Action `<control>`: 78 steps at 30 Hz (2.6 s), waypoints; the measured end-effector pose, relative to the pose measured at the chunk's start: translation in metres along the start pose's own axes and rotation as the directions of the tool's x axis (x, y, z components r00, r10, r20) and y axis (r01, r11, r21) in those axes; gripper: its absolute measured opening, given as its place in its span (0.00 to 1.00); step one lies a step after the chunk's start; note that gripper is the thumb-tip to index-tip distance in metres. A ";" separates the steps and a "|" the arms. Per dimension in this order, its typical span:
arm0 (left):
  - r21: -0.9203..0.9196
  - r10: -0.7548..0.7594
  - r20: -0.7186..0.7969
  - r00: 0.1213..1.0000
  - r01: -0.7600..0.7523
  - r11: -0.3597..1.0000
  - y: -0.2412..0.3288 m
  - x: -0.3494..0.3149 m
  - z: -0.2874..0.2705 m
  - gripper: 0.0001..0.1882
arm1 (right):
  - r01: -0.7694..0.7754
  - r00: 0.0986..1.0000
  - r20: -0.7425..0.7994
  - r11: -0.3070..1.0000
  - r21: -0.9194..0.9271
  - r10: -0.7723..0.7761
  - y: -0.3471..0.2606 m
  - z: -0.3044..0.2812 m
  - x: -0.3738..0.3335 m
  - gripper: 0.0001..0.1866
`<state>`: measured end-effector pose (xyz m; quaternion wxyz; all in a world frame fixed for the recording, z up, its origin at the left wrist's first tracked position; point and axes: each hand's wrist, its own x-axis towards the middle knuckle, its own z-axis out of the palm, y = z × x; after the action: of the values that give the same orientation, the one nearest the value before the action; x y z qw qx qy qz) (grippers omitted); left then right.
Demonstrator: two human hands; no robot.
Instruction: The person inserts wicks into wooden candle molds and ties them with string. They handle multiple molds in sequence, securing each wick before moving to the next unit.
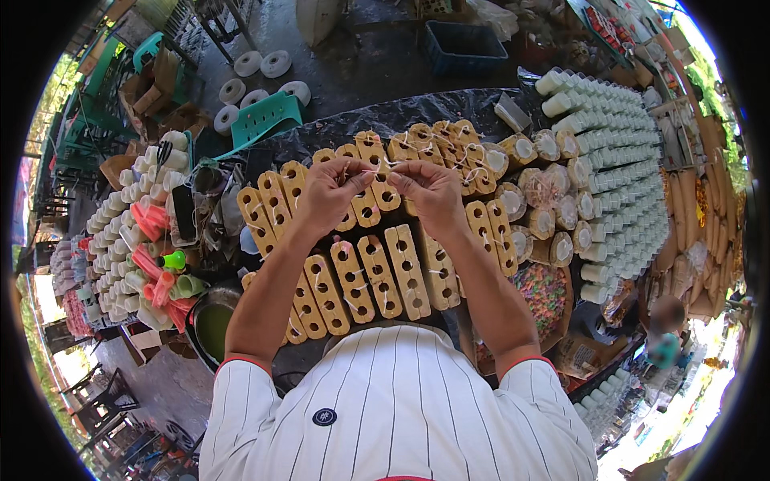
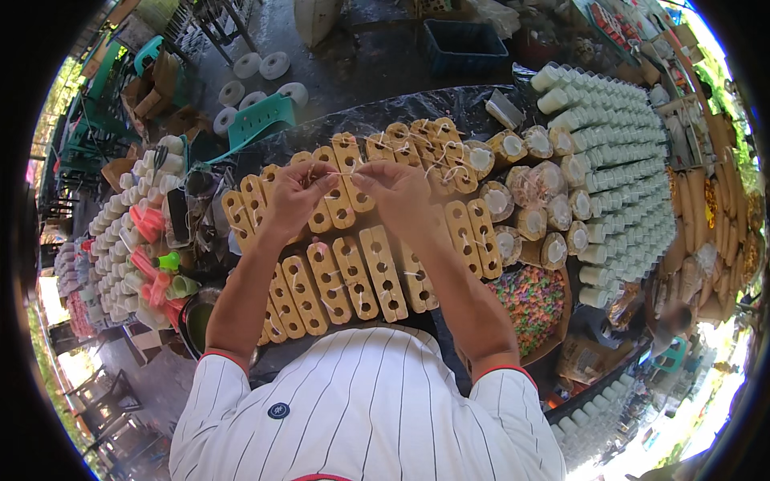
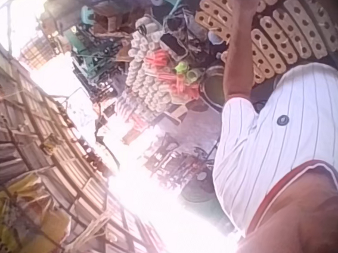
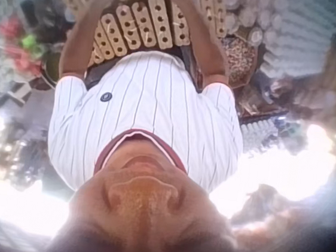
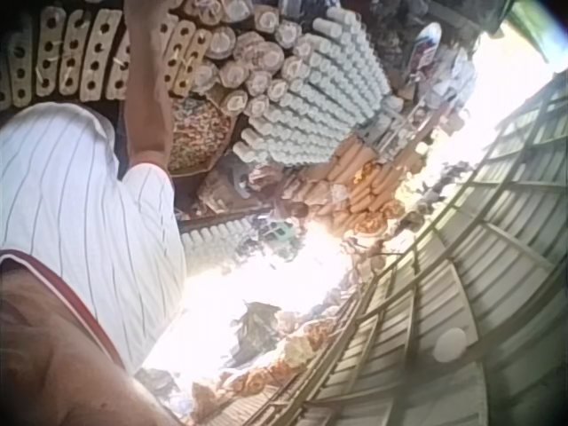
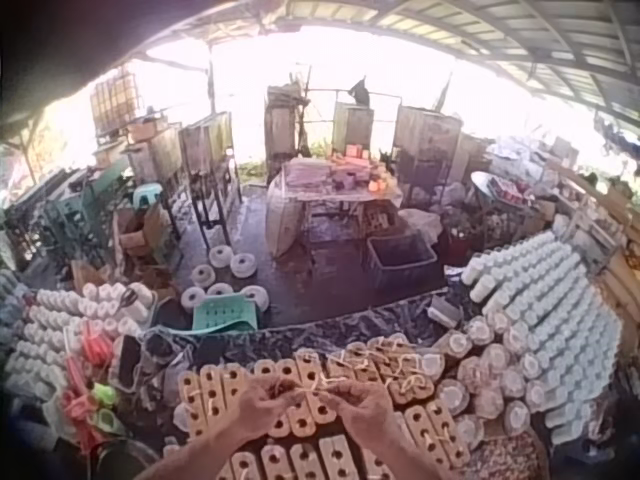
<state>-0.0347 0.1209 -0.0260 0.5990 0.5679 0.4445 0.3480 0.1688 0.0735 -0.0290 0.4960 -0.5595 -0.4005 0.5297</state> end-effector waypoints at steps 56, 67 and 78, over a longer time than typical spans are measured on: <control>-0.026 0.038 -0.151 0.988 -0.042 0.999 -0.006 0.097 -0.088 0.05 | 0.327 0.945 0.148 0.833 -0.446 -0.292 -0.016 0.080 0.114 0.10; 0.119 0.022 -0.088 0.996 -0.011 0.993 0.001 0.098 -0.036 0.09 | 0.098 0.995 0.046 0.865 -0.492 -0.087 -0.018 0.032 0.110 0.10; 0.779 0.158 0.074 0.985 -0.156 0.607 -0.035 0.054 0.019 0.13 | 0.184 0.961 -0.078 0.821 -0.540 -0.267 0.006 -0.038 0.030 0.06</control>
<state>-0.0005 0.1593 -0.0684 0.2591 0.8080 0.5004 0.1721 0.2091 0.0963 -0.0424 0.4110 -0.6608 -0.5554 0.2930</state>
